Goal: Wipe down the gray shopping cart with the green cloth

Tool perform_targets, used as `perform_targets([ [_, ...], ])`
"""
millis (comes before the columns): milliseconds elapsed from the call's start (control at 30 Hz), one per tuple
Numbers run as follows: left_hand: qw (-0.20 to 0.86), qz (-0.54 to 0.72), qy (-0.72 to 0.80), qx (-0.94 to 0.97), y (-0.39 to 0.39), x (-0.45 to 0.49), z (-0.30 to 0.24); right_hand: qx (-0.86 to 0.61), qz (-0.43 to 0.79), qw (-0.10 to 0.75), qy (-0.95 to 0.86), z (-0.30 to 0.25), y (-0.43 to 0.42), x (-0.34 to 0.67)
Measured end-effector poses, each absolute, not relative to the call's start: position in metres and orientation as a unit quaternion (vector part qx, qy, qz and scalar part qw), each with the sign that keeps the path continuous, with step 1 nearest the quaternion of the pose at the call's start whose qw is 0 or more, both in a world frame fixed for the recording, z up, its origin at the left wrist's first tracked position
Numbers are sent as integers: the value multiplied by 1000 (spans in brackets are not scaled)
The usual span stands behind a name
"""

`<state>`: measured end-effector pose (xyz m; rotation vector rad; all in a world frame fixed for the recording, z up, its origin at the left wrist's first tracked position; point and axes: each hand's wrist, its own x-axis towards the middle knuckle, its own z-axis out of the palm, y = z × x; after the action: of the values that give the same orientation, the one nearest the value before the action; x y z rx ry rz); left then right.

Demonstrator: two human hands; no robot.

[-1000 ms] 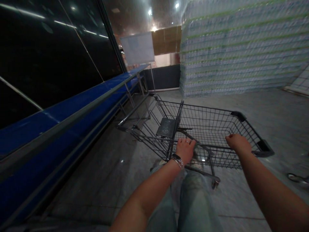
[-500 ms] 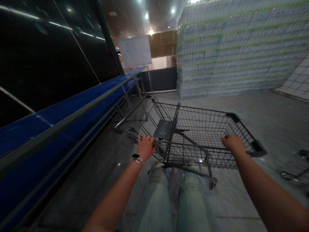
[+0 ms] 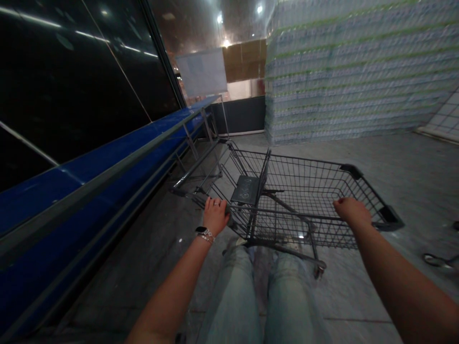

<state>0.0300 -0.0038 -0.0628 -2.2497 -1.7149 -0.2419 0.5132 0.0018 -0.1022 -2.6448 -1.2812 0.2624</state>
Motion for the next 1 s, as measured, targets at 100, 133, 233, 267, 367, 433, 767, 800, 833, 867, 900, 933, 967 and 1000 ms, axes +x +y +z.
perform_targets([
  [100, 143, -88, -598, -784, -4, 30, -63, -896, 93, 81, -425, -98, 0, 511],
  [133, 146, -89, -596, -785, -4, 30, -63, -897, 95, 78, -424, -97, 0, 510],
  [233, 154, -89, -594, -784, -3, 31, -65, -899, 95, 75, -421, -95, 1, 509],
  [267, 154, -87, -595, -784, -2, 31, -65, -900, 92, 75, -420, -95, 1, 509],
  [367, 159, -76, -603, -778, -2, 35, -66, -903, 86, 74, -414, -96, 2, 509],
  [433, 166, -69, -615, -768, -3, 40, -66, -901, 88, 71, -420, -97, 2, 509],
  [767, 143, -86, -609, -775, -16, 113, -74, -900, 90, 84, -418, -96, 4, 508],
  [800, 134, -92, -606, -779, -19, 125, -76, -901, 88, 86, -417, -96, 3, 508],
  [833, 125, -96, -602, -783, -21, 138, -77, -900, 87, 87, -417, -95, 3, 507],
  [867, 116, -98, -598, -787, -23, 150, -78, -900, 85, 88, -418, -95, 3, 507],
  [900, 108, -100, -593, -792, -26, 163, -80, -900, 82, 88, -419, -94, 2, 506],
  [933, 103, -100, -587, -797, -28, 176, -81, -900, 80, 88, -420, -94, 2, 506],
  [967, 98, -100, -581, -801, -30, 188, -83, -900, 78, 87, -420, -94, 2, 506],
  [1000, 94, -101, -576, -806, -31, 200, -85, -900, 77, 86, -419, -94, 2, 505],
])
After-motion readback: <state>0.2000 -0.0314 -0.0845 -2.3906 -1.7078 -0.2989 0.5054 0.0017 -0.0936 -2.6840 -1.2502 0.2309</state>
